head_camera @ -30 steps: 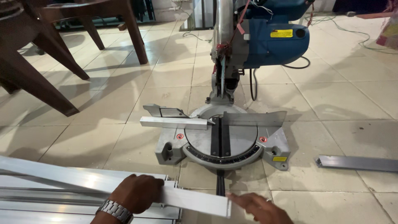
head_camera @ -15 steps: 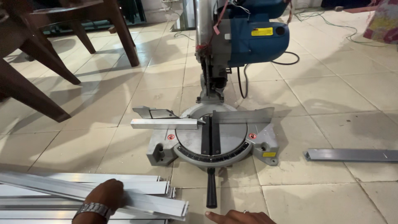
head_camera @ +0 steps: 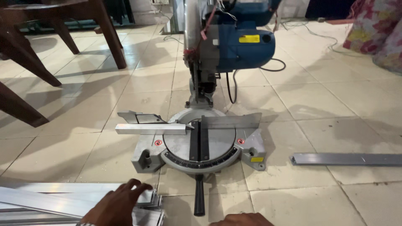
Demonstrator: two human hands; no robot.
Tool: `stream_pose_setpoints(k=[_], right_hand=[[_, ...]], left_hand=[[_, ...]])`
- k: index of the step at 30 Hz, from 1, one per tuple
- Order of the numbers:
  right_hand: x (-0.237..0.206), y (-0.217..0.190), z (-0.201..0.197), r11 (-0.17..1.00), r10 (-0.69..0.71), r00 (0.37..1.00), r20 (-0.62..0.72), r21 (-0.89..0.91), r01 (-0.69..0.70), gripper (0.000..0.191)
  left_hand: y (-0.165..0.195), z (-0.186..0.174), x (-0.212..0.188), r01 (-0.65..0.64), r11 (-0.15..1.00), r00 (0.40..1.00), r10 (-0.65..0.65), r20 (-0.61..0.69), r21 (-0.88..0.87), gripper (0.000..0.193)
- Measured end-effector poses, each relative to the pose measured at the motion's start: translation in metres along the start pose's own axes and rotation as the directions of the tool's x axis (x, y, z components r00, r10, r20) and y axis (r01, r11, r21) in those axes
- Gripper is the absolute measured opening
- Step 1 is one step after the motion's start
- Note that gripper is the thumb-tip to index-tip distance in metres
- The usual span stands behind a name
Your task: The person uses a miter saw to cut aluminum profiles into shorter pieces. They repeatedly position a profile on the saw, lower the blade to cut, then remove the cut piece and place it aside. The process is repeated several times with different profile lengths.
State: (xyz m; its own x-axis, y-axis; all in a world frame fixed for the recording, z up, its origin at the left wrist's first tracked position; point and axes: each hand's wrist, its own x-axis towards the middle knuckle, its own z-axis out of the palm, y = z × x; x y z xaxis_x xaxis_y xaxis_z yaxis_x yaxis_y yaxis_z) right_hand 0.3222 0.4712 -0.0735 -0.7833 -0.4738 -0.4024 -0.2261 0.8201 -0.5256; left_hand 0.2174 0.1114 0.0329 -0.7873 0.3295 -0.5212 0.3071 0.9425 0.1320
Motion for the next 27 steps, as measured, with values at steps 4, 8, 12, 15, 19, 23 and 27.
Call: stream_pose_setpoints(k=[4, 8, 12, 15, 19, 23, 27], right_hand=[[0.002, 0.035, -0.018, 0.995, -0.058, 0.997, -0.050, -0.086, 0.054, 0.041], [-0.034, 0.086, -0.056, 0.930, 0.252, 0.965, -0.075, 0.293, -0.220, 0.050], [-0.075, 0.145, -0.096, 0.777, 0.630, 0.762, -0.151, 0.142, -0.614, 0.056], [-0.097, 0.188, -0.112, 0.665, 0.743, 0.657, -0.130, 0.253, -0.702, 0.059], [-0.119, 0.221, -0.114, 0.542, 0.836, 0.542, -0.083, 0.268, -0.796, 0.062], [-0.135, 0.209, -0.112, 0.517, 0.852, 0.520, -0.065, 0.269, -0.813, 0.064], [-0.142, 0.168, -0.109, 0.607, 0.765, 0.636, -0.103, 0.444, -0.659, 0.064]], left_hand=[[-0.013, 0.004, 0.007, -0.034, 0.999, 0.995, 0.032, -0.092, -0.022, 0.037], [-0.048, 0.029, 0.031, -0.066, 0.998, 0.970, 0.061, -0.234, -0.012, 0.024], [-0.084, 0.039, 0.058, 0.039, 0.989, 0.985, -0.015, -0.169, 0.141, 0.013], [-0.089, 0.035, 0.065, 0.112, 0.986, 0.987, -0.095, -0.131, 0.127, 0.014], [-0.064, 0.016, 0.066, 0.139, 0.979, 0.990, -0.139, -0.008, 0.149, 0.021], [-0.026, 0.005, 0.065, 0.091, 0.995, 0.996, -0.091, 0.006, 0.050, 0.029], [-0.010, 0.008, 0.071, 0.005, 0.997, 1.000, -0.006, 0.013, 0.072, 0.045]])
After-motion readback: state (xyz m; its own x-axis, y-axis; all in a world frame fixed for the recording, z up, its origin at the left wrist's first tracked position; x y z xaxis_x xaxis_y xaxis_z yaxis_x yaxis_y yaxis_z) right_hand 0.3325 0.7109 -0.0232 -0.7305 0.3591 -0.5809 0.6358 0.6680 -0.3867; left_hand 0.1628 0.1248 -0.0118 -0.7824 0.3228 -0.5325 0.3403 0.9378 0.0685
